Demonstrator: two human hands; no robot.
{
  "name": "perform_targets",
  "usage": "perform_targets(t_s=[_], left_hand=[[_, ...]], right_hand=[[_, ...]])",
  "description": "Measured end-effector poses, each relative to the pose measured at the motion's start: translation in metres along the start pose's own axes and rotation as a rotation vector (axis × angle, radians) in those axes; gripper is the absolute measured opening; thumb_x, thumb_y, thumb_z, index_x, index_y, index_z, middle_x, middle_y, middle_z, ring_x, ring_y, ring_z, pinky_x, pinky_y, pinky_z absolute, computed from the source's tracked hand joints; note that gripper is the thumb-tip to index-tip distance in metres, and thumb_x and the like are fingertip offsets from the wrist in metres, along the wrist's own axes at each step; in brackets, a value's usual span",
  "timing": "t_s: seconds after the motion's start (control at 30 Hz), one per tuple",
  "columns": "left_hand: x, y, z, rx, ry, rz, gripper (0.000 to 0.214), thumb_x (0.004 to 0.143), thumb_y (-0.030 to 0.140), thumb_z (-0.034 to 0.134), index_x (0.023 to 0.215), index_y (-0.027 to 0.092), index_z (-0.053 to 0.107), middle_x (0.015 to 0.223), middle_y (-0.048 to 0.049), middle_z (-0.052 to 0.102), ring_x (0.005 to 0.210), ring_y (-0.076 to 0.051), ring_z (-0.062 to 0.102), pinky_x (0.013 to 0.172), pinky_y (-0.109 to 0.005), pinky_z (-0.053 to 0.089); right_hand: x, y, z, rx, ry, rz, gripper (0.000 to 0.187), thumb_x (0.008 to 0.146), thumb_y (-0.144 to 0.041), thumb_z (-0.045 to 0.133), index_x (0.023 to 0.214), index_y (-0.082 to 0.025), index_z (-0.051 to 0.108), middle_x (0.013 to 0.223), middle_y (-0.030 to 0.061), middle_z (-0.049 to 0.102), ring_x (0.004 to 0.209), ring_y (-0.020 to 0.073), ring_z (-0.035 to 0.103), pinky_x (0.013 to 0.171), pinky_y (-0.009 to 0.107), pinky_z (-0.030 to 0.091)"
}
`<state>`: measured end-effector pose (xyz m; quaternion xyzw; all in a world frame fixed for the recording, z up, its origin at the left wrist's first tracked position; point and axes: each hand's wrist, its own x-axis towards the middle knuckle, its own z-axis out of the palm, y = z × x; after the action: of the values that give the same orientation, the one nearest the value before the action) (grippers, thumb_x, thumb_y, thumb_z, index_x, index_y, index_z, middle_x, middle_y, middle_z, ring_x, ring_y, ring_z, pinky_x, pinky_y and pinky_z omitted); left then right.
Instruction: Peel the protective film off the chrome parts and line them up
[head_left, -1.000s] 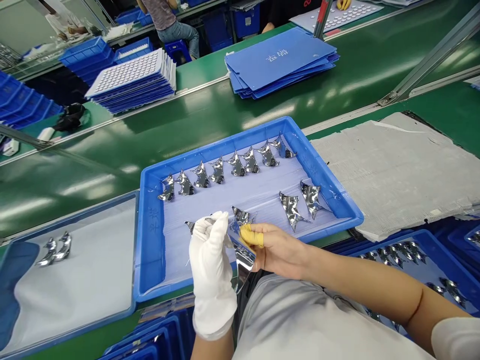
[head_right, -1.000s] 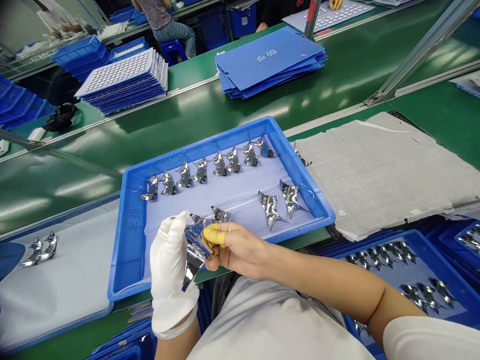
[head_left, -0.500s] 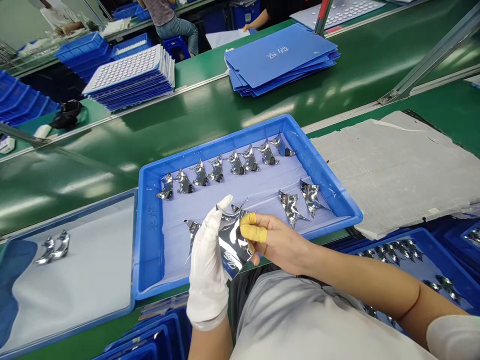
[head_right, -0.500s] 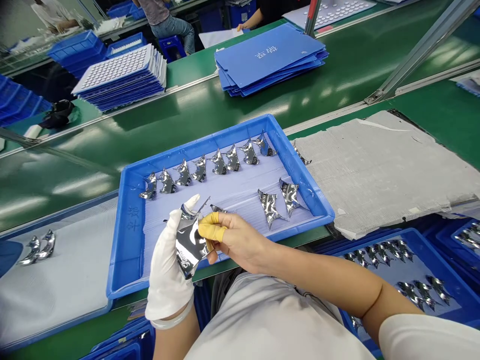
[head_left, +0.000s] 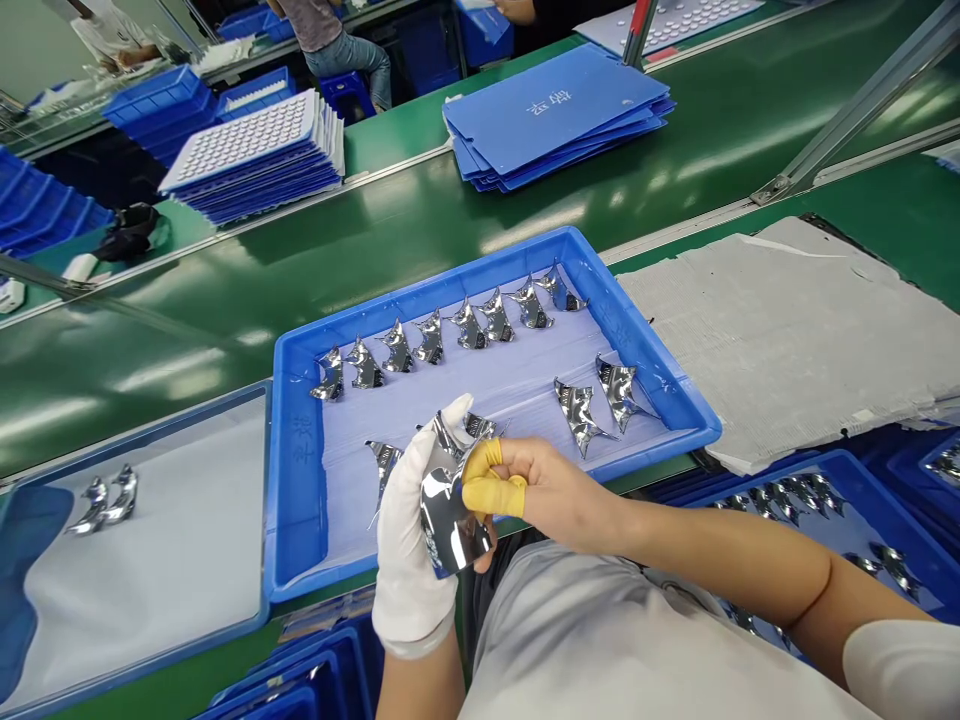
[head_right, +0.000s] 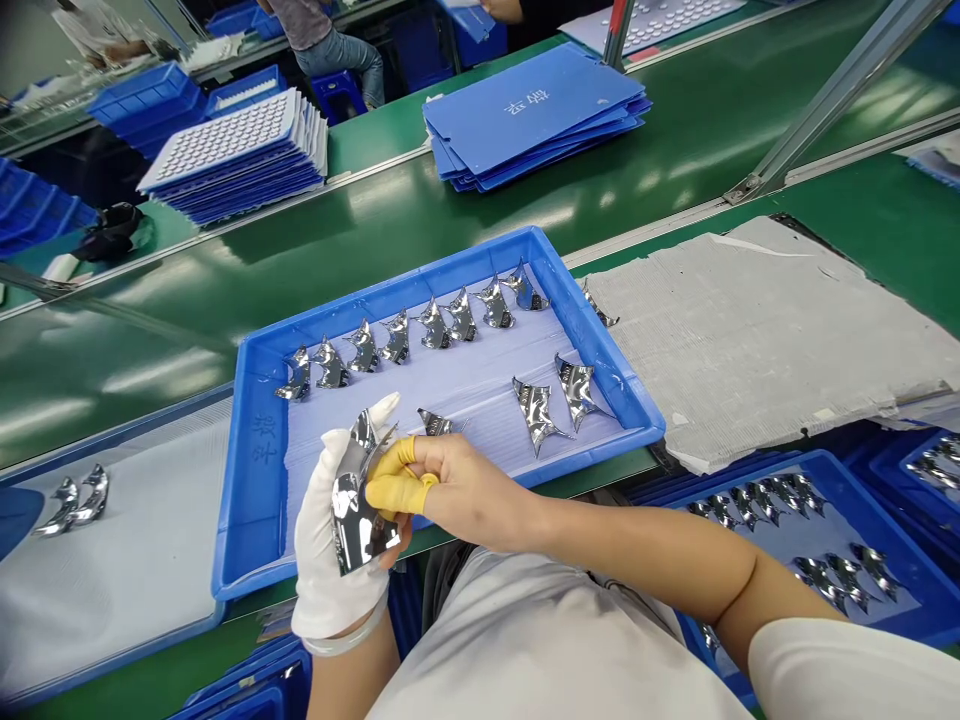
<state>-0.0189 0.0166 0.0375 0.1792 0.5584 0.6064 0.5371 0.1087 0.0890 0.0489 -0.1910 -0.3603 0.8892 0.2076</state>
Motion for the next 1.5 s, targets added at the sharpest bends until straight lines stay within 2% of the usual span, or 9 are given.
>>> perform_targets(t_s=[0.17, 0.37, 0.53, 0.77, 0.93, 1.03, 1.2, 1.4, 1.5], left_hand=[[0.006, 0.001, 0.002, -0.044, 0.081, -0.012, 0.041, 0.080, 0.054, 0.067, 0.112, 0.029, 0.072, 0.086, -0.0052, 0.072, 0.078, -0.022, 0.070, 0.059, -0.028, 0.058], [0.013, 0.002, 0.017, -0.200, -0.040, -0.147, 0.044, 0.079, 0.052, 0.067, 0.107, 0.018, 0.074, 0.064, -0.0029, 0.066, 0.059, -0.019, 0.067, 0.047, -0.025, 0.054], [0.012, -0.002, 0.018, -0.169, 0.011, -0.128, 0.041, 0.079, 0.053, 0.067, 0.102, 0.021, 0.075, 0.088, -0.0072, 0.073, 0.078, -0.024, 0.071, 0.058, -0.029, 0.059], [-0.003, 0.002, 0.001, -0.043, 0.107, 0.157, 0.043, 0.086, 0.049, 0.063, 0.126, 0.032, 0.064, 0.098, -0.0026, 0.071, 0.073, -0.017, 0.069, 0.060, -0.027, 0.059], [-0.009, 0.007, -0.003, 0.119, 0.154, 0.535, 0.034, 0.079, 0.026, 0.074, 0.113, 0.026, 0.071, 0.105, -0.0002, 0.071, 0.093, -0.016, 0.068, 0.087, -0.025, 0.055], [-0.012, 0.008, -0.002, 0.199, 0.153, 0.661, 0.032, 0.077, 0.022, 0.077, 0.108, 0.027, 0.073, 0.103, 0.0028, 0.073, 0.097, -0.014, 0.066, 0.092, -0.022, 0.052], [-0.016, 0.010, -0.002, 0.224, 0.167, 0.587, 0.031, 0.081, 0.024, 0.074, 0.111, 0.032, 0.072, 0.106, 0.0045, 0.073, 0.102, -0.014, 0.064, 0.096, -0.024, 0.050], [-0.016, 0.010, -0.004, 0.169, 0.244, 0.511, 0.026, 0.081, 0.025, 0.073, 0.106, 0.031, 0.075, 0.112, 0.0036, 0.073, 0.106, -0.017, 0.066, 0.097, -0.025, 0.051], [-0.016, 0.010, -0.005, 0.133, 0.252, 0.441, 0.028, 0.080, 0.027, 0.074, 0.108, 0.028, 0.075, 0.107, 0.0008, 0.074, 0.107, -0.018, 0.066, 0.096, -0.025, 0.051]], right_hand=[[-0.001, 0.000, 0.002, -0.038, -0.001, -0.015, 0.030, 0.075, -0.033, 0.080, 0.072, -0.013, 0.058, 0.065, -0.0033, 0.060, 0.058, 0.0080, 0.058, 0.059, 0.021, 0.049], [-0.002, 0.002, 0.010, -0.008, 0.039, 0.031, 0.029, 0.075, -0.032, 0.080, 0.072, -0.014, 0.056, 0.062, -0.0039, 0.061, 0.058, 0.0091, 0.060, 0.060, 0.022, 0.052], [-0.003, 0.002, 0.010, -0.024, 0.045, 0.031, 0.032, 0.077, -0.036, 0.078, 0.073, -0.015, 0.055, 0.063, -0.0035, 0.060, 0.058, 0.0084, 0.059, 0.061, 0.022, 0.052], [0.000, 0.007, -0.008, -0.075, -0.078, -0.027, 0.044, 0.079, -0.054, 0.073, 0.076, -0.015, 0.054, 0.066, -0.0032, 0.056, 0.054, 0.0075, 0.055, 0.058, 0.023, 0.049], [0.009, 0.015, -0.018, -0.079, -0.117, -0.105, 0.047, 0.076, -0.055, 0.076, 0.075, -0.014, 0.054, 0.066, -0.0020, 0.056, 0.062, 0.0078, 0.052, 0.062, 0.022, 0.045], [0.012, 0.016, -0.020, -0.084, -0.136, -0.112, 0.049, 0.075, -0.057, 0.076, 0.075, -0.013, 0.055, 0.068, -0.0024, 0.054, 0.063, 0.0076, 0.050, 0.065, 0.023, 0.045], [0.013, 0.015, -0.025, -0.167, -0.115, -0.146, 0.045, 0.077, -0.056, 0.074, 0.077, -0.014, 0.057, 0.071, -0.0018, 0.054, 0.065, 0.0086, 0.051, 0.067, 0.023, 0.046], [0.002, 0.001, -0.026, -0.633, -0.150, -0.514, 0.028, 0.097, -0.039, 0.056, 0.087, -0.016, 0.067, 0.085, 0.0061, 0.066, 0.077, 0.0136, 0.057, 0.079, 0.028, 0.048], [-0.004, -0.004, -0.022, -0.743, -0.149, -0.564, 0.022, 0.099, -0.030, 0.053, 0.091, -0.015, 0.068, 0.088, 0.0081, 0.067, 0.079, 0.0139, 0.057, 0.078, 0.027, 0.047]])
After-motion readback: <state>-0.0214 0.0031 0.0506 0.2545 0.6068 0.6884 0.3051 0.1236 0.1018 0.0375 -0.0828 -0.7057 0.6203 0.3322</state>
